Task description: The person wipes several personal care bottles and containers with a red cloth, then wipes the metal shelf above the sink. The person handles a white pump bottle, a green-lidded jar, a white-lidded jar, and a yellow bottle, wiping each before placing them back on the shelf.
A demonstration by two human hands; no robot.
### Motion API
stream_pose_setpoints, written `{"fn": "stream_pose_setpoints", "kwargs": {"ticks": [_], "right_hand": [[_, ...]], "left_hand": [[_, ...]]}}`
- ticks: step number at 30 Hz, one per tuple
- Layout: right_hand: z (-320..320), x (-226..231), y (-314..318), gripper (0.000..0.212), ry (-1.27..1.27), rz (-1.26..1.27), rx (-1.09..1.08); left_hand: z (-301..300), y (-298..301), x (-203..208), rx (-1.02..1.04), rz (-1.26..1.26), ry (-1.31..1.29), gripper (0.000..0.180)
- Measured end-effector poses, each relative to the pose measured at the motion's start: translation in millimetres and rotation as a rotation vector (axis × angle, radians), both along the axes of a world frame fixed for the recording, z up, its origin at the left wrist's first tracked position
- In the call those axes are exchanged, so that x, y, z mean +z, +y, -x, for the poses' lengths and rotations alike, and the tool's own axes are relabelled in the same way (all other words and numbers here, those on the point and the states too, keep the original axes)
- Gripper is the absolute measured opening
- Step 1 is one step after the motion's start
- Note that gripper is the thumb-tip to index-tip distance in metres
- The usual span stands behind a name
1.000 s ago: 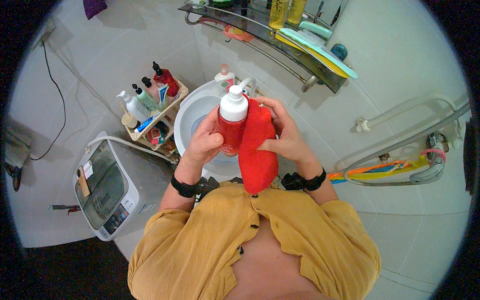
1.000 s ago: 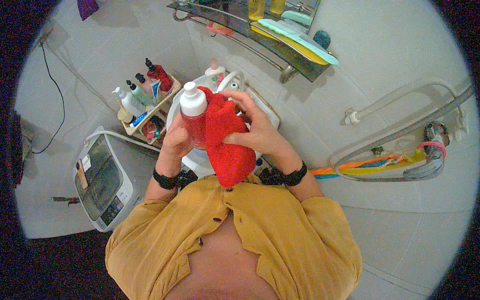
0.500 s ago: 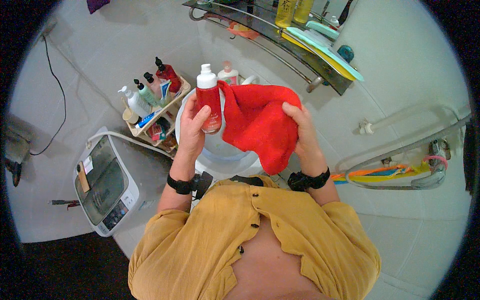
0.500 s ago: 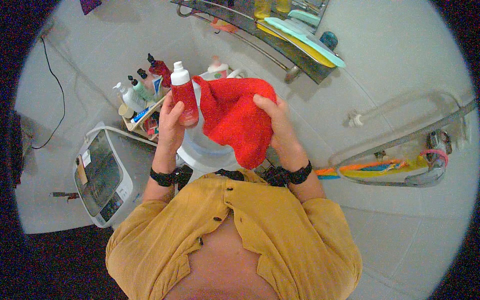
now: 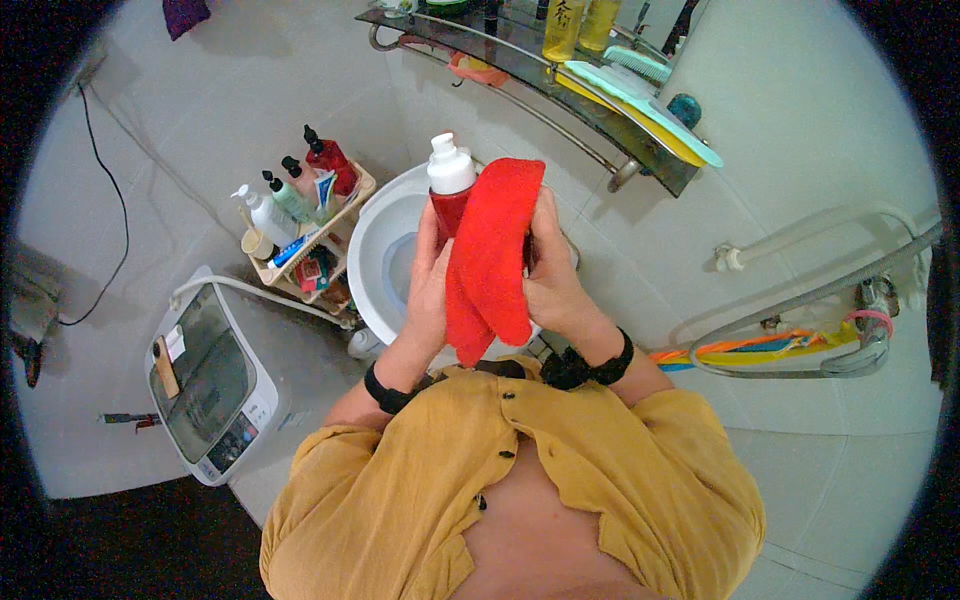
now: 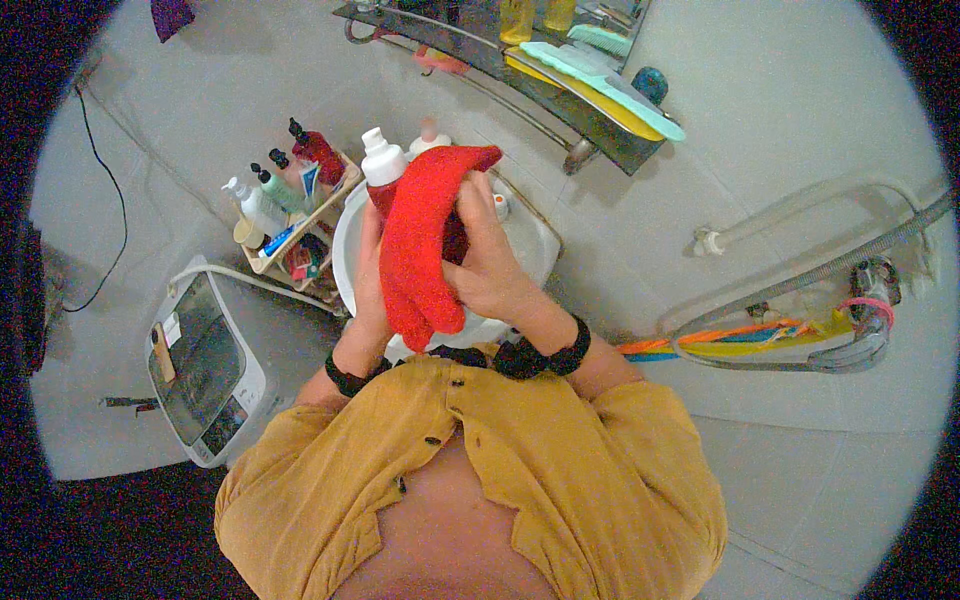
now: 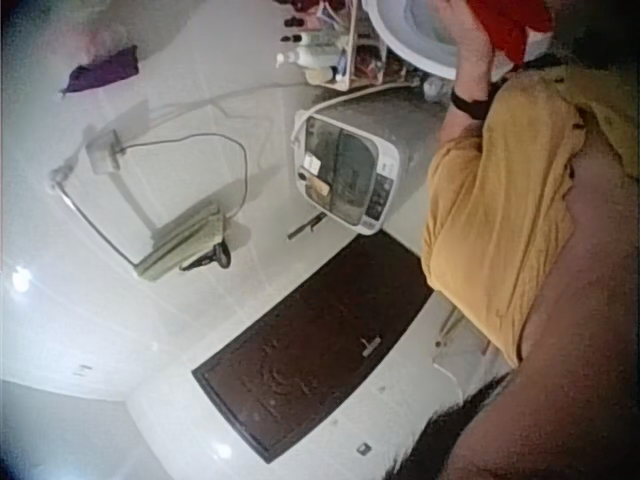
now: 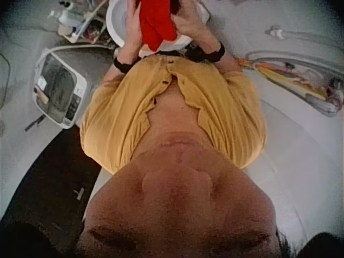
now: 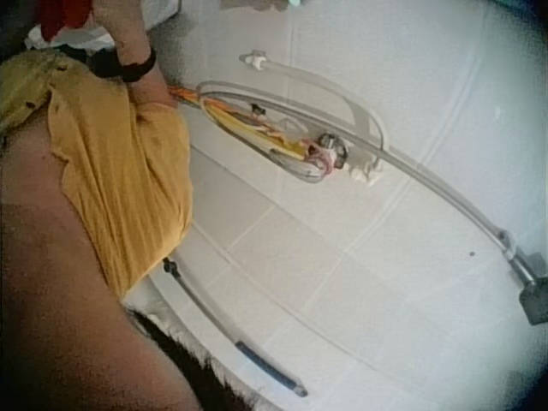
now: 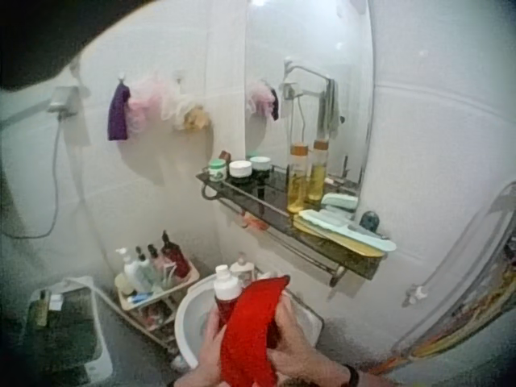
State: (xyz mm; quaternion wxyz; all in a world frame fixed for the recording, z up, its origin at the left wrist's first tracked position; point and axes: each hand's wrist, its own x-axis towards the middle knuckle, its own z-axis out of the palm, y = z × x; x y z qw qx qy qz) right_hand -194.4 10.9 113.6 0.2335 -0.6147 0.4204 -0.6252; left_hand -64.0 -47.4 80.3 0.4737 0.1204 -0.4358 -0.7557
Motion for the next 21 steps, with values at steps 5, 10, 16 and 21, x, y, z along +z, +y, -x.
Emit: {"fn": "stream_pose_setpoints", "kwargs": {"ticks": [5, 10, 16, 21], "right_hand": [[-0.9, -9.8, -5.3, 0.101, -0.226, -0.096, 0.018], [6.6, -14.0, -4.9, 0.087, -0.397, -0.191, -0.014], [11.6, -10.2, 9.7, 0.075, -0.335, -0.215, 0.070], [14.8, -8.4, 19.5, 0.085, -0.385, -0.319, 0.236]], "left_hand": [[2.4, 8.0, 5.5, 0.202, 0.531, -0.429, 0.063], [3.3, 6.6, 9.6, 0.379, 0.941, -0.418, 0.062], [-18.2, -7.3, 6.3, 0.402, 0.842, -0.372, 0.040], [-23.2, -43.7, 1.7, 0.428, 0.279, -0.053, 0.029]]}}
